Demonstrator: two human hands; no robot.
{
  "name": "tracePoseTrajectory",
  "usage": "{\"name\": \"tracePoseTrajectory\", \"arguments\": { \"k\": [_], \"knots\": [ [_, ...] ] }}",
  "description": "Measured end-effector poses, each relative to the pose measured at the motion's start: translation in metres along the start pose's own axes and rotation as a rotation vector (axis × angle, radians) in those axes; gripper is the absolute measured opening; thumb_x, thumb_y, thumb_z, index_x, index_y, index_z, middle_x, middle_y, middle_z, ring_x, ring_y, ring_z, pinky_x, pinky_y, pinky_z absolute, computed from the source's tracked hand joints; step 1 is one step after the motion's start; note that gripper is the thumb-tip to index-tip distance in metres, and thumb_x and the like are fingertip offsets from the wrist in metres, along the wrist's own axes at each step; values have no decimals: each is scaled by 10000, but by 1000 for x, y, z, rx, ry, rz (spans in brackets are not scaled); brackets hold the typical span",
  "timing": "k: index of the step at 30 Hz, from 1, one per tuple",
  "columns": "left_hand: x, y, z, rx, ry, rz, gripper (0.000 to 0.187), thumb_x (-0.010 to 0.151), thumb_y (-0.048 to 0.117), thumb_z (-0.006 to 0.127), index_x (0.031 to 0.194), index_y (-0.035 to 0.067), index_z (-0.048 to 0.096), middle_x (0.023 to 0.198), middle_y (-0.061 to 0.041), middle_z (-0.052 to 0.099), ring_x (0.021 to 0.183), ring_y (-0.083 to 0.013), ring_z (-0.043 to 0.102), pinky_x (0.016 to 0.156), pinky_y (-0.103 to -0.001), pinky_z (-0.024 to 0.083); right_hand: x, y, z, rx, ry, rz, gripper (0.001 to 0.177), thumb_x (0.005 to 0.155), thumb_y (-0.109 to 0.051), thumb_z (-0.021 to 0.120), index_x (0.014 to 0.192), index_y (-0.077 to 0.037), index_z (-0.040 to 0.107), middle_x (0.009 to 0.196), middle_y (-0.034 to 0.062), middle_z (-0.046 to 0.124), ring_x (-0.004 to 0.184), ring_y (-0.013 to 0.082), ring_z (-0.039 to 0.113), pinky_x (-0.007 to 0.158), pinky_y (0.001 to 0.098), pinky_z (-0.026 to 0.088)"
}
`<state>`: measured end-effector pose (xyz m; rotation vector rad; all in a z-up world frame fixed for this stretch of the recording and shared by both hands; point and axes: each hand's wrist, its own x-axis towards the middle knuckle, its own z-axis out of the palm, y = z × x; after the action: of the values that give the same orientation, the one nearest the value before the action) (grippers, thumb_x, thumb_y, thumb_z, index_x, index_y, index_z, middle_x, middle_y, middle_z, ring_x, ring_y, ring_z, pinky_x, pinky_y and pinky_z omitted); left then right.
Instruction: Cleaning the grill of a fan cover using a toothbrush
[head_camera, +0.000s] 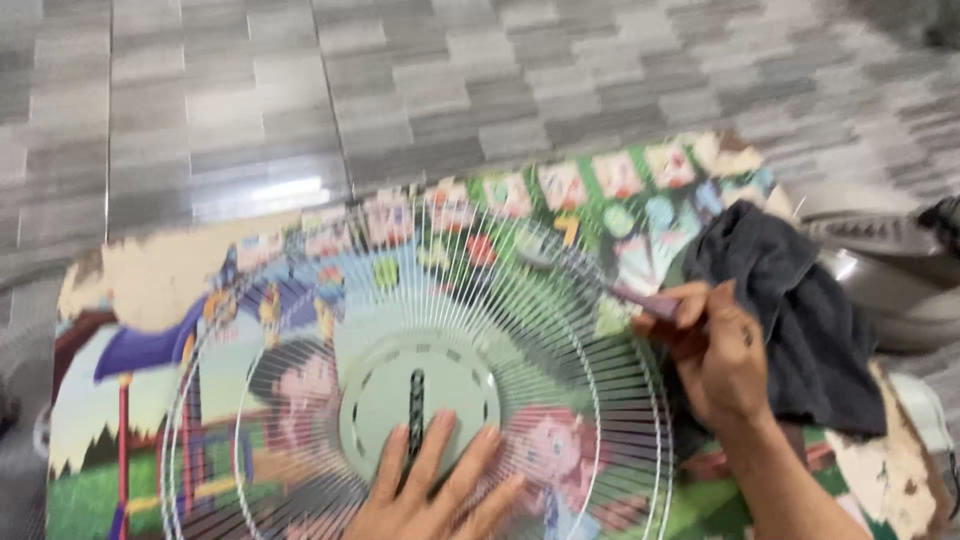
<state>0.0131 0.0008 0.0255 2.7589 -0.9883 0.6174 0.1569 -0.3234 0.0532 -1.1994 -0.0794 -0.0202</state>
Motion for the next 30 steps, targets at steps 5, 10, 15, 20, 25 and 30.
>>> {"name": "tracePoseTrajectory", "arguments": {
  "k": [5,10,15,20,25,30],
  "knots": [
    [5,3,-30,-238,-80,-54,584,898,255,621,1474,219,533,1596,-153,402,1447,-468,314,1110,-725,164,-17,7,6,-17,-111,75,533,1184,-343,381,756,-64,530,1045,115,629,858,291,735,795,383,619],
    [5,1,-30,-254,-77,-31,611,920,278,635,1509,197,493,1621,-181,346,1477,-463,230,1175,-680,49,5,9,-8,-37,41,17,491,1221,-377,320,862,-100,511,1092,76,620,932,226,684,928,399,595],
    [3,2,-26,-249,-108,-31,634,893,291,635,1505,222,485,1637,-164,317,1477,-459,221,1139,-721,106,-10,3,8,-3,-94,27,549,1198,-323,335,759,-63,539,1065,169,643,815,276,693,819,409,603],
    [2,2,-25,-219,-98,-32,622,901,285,609,1508,233,485,1643,-137,318,1490,-441,215,1162,-700,92,3,1,4,-44,-28,-18,513,1194,-356,366,776,-107,528,1051,106,669,819,238,707,819,407,627],
    [4,2,-24,-222,-63,-49,594,879,253,652,1462,242,542,1599,-120,412,1469,-421,282,1152,-706,119,-14,-3,16,0,-161,-17,553,1182,-321,375,721,-108,594,1141,111,733,861,283,761,755,428,659],
    [4,2,-25,-251,-90,-49,618,871,250,657,1475,232,532,1611,-138,383,1469,-441,260,1146,-714,104,-12,-2,11,-80,-124,1,538,1187,-364,325,759,-103,523,1093,156,692,825,270,747,798,415,649]
  ]
}}
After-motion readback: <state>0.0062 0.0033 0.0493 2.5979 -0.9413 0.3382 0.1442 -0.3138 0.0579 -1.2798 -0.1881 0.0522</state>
